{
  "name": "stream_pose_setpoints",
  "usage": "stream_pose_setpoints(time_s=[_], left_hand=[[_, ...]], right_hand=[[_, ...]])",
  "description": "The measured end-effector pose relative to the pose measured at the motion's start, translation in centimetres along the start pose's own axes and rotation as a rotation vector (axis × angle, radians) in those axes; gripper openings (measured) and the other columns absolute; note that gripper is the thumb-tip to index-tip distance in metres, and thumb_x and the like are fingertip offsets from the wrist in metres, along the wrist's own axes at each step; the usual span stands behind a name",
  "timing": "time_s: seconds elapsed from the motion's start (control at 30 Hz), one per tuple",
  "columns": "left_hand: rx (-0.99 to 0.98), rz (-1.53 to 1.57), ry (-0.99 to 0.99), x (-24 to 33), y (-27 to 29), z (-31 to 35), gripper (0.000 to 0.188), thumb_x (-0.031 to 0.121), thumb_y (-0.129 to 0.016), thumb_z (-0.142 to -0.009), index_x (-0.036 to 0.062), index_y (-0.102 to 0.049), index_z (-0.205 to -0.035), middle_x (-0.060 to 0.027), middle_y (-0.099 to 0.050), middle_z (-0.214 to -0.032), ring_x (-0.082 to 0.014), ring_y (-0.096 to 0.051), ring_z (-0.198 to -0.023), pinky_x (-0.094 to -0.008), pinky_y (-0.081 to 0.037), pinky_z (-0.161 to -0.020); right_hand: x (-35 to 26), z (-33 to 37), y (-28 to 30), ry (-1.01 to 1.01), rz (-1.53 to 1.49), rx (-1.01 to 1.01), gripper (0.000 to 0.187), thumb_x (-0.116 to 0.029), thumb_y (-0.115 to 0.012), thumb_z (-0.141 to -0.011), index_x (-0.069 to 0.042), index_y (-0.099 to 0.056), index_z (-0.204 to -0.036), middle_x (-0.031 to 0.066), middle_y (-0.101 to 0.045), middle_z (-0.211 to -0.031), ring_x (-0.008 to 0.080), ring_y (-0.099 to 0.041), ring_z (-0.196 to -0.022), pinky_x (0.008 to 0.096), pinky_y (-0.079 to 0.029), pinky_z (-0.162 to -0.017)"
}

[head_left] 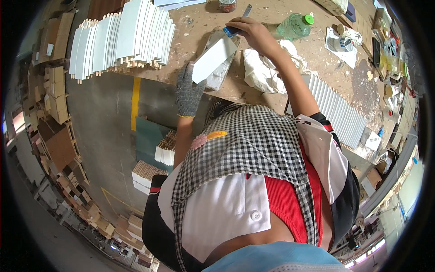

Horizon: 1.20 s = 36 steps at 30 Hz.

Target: The person wipes white rectangular furniture components one at a time with a white cloth and applies a blue substance to the edges, then stacks them on the workbench.

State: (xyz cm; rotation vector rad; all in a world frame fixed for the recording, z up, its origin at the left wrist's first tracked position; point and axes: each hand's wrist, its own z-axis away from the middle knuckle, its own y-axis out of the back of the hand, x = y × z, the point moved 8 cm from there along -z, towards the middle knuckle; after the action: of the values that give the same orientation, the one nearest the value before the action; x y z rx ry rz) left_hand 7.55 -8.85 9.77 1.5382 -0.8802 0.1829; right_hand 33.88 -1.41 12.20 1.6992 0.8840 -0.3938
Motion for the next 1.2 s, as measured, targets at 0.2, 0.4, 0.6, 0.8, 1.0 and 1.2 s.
stream_pose_setpoints(time_s=[0.2,0.4,0.6,0.8,1.0,1.2], left_hand=[[-0.021,0.012,0.028,0.1,0.1,-0.1,0.072,0.015,-0.077,-0.08,0.0046,-0.043,-0.143,-0.0214,-0.051,-0.136,-0.0369,-0.051,-0.124,-0.0442,-0.042,-0.105],[0.023,0.001,-0.018,0.4,0.3,-0.3,0.07,0.017,-0.078,-0.081,0.0033,-0.046,-0.141,-0.021,-0.056,-0.127,-0.0355,-0.055,-0.117,-0.043,-0.046,-0.1],[-0.177,0.503,0.484,-0.8,0.1,-0.1,0.063,0.025,-0.074,-0.086,0.0006,-0.048,-0.138,-0.023,-0.055,-0.131,-0.0326,-0.058,-0.115,-0.0424,-0.051,-0.093],[-0.259,1.506,1.129,-1.8,-4.2,2.2,0.057,0.034,-0.063,-0.094,0.0034,-0.047,-0.14,-0.021,-0.055,-0.134,-0.0324,-0.059,-0.115,-0.0449,-0.053,-0.088],[-0.23,1.641,1.146,-2.5,-5.2,2.9,0.059,0.038,-0.059,-0.095,0.0033,-0.046,-0.141,-0.0223,-0.055,-0.134,-0.0348,-0.058,-0.115,-0.0468,-0.053,-0.088],[-0.211,1.682,1.157,-2.4,-5.8,3.6,0.06,0.041,-0.054,-0.096,0.0032,-0.045,-0.142,-0.0235,-0.055,-0.134,-0.0371,-0.058,-0.115,-0.0486,-0.053,-0.088]], right_hand=[[-0.1,-0.7,-0.2,0.025,0.093,-0.046,0.04,0.006,-0.054,-0.084,-0.008,-0.066,-0.119,0.0137,-0.065,-0.119,0.0355,-0.063,-0.106,0.0426,-0.054,-0.091],[0.0,-0.4,-0.2,0.035,0.152,-0.091,0.038,0.0,-0.061,-0.087,-0.007,-0.064,-0.123,0.0141,-0.063,-0.124,0.034,-0.063,-0.109,0.041,-0.054,-0.092],[2.3,2.5,3.8,-0.212,-0.286,0.118,0.043,0.007,-0.06,-0.087,-0.01,-0.063,-0.126,0.0093,-0.066,-0.109,0.0201,-0.065,-0.08,0.0329,-0.054,-0.07],[4.7,6.3,0.9,-0.59,-0.635,0.042,0.045,0.006,-0.061,-0.09,-0.011,-0.06,-0.131,0.0059,-0.065,-0.114,0.0122,-0.064,-0.091,0.028,-0.055,-0.078],[4.4,4.3,0.2,-0.458,-0.565,0.036,0.044,0.009,-0.061,-0.088,-0.007,-0.061,-0.129,0.0075,-0.064,-0.121,0.0184,-0.061,-0.114,0.0325,-0.053,-0.096],[1.9,0.8,0.0,-0.151,-0.126,-0.034,0.038,0.001,-0.062,-0.089,-0.008,-0.062,-0.126,0.0107,-0.063,-0.125,0.0283,-0.062,-0.115,0.0373,-0.053,-0.096]])
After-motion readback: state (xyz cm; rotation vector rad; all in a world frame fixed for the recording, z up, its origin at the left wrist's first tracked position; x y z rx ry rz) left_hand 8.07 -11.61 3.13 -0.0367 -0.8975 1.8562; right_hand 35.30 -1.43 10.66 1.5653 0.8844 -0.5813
